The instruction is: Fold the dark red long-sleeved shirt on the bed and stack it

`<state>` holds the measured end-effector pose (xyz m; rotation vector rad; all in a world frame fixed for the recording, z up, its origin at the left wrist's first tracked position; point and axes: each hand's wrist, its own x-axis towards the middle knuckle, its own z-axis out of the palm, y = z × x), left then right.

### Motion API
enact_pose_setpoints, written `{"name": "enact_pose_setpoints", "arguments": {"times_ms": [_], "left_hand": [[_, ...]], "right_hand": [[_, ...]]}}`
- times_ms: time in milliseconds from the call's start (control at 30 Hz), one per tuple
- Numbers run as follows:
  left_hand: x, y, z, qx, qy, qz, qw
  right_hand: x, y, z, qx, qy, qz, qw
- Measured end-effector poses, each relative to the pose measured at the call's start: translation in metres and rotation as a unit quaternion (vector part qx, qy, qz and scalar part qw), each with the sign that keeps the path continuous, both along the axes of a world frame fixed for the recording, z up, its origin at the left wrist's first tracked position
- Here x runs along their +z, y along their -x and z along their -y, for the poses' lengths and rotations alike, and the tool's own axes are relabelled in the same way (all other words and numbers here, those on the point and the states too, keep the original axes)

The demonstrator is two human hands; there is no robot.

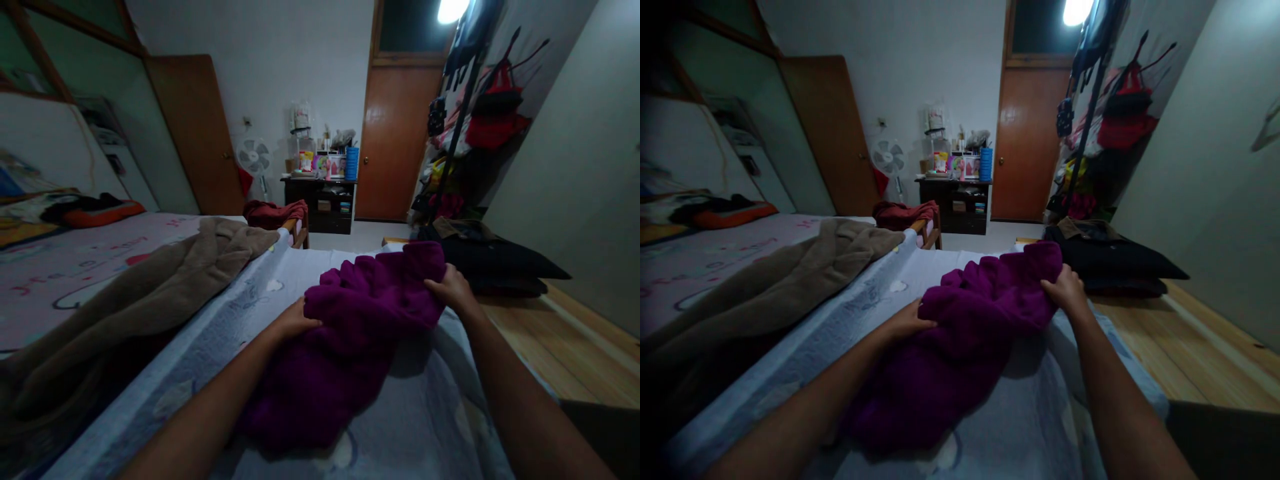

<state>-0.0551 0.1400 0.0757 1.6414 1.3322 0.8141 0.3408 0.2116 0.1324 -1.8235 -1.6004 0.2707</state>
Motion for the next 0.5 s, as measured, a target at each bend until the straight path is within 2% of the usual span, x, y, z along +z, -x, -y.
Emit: {"name": "enact_pose_setpoints", "arguments": {"times_ms": [67,100,133,167,233,267,333,367,433,500], "left_hand": [[0.005,-0.023,0.011,-0.080,-0.058,0.007,0.995],[0.011,-0.036,0.019,-0.099,-0.093,-0.013,0.991],[0.017,-0.051,0.027,-0.115,-0.131,-0.054,0.983],[0.024,-0.065,0.036,-0.121,-0.174,-0.115,0.971],[0.034,-0.091,0.055,-0.155,-0.244,-0.255,0.922],[0.038,-0.102,0.063,-0.178,-0.274,-0.303,0.895],[0.044,-0.119,0.079,-0.223,-0.318,-0.349,0.853],[0.046,-0.124,0.085,-0.240,-0.330,-0.355,0.841],[0.052,-0.124,0.092,-0.266,-0.328,-0.347,0.838],[0.059,-0.112,0.091,-0.288,-0.285,-0.300,0.863]], "right_hand": [[0.002,0.011,0.003,-0.042,-0.006,0.064,0.997],[0.004,0.021,0.006,-0.031,-0.001,0.077,0.997],[0.008,0.033,0.008,0.008,0.007,0.080,0.997],[0.011,0.046,0.012,0.076,0.032,0.058,0.995],[0.017,0.073,0.020,0.209,0.111,-0.029,0.971],[0.018,0.085,0.024,0.250,0.145,-0.055,0.956],[0.017,0.104,0.032,0.282,0.175,-0.043,0.942],[0.014,0.110,0.035,0.283,0.174,-0.015,0.943],[0.011,0.112,0.041,0.281,0.150,0.040,0.947],[0.013,0.100,0.047,0.278,0.110,0.042,0.953]]}}
